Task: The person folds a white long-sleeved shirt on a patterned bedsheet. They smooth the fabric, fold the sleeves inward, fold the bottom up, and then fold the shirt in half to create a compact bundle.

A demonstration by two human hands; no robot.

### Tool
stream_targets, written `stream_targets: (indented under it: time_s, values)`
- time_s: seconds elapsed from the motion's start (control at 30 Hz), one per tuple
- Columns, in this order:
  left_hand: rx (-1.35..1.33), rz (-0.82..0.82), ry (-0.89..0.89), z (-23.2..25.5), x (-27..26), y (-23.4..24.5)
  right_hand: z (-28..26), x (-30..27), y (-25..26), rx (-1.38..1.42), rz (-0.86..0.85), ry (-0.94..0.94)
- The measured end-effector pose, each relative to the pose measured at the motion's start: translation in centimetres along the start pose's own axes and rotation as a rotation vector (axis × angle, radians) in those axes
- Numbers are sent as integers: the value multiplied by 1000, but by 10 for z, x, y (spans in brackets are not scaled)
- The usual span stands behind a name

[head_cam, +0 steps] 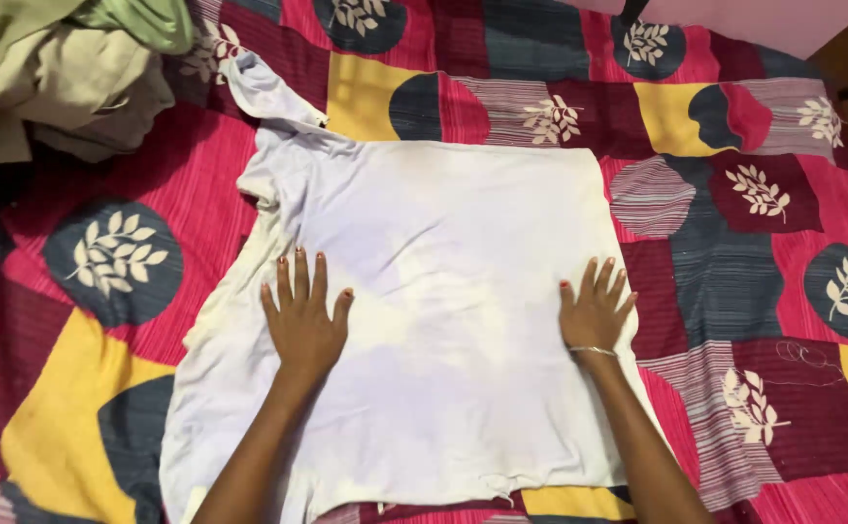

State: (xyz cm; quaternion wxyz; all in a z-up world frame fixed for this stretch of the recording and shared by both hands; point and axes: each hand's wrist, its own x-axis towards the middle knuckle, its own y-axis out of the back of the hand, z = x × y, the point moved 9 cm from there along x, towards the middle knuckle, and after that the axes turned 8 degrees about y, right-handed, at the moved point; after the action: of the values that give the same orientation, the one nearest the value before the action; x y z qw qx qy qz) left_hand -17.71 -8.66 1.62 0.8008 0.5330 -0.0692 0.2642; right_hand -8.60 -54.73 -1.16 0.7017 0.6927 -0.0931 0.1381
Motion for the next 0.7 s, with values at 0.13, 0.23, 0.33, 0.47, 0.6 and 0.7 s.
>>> stream_targets:
  time_s: [0.13, 0.23, 0.33, 0.47, 0.6, 0.7]
  values:
    - [-40, -30, 7, 4, -16, 4, -79, -11, -6, 132, -70, 134]
    - [-177, -10, 98, -17, -21, 11, -130, -36, -19, 341, -214, 137]
    - [-69, -63, 213, -60, -16, 19, -129, -54, -10, 297, -189, 109]
    - [-99, -52, 282, -90, -15, 34, -96, -65, 4, 225, -148, -16]
    - [-28, 68, 302, -79, 4, 43, -119, -62, 17, 174, -116, -19]
    - [-28, 92, 368, -80, 37, 42, -191, -51, 28, 228, -57, 137]
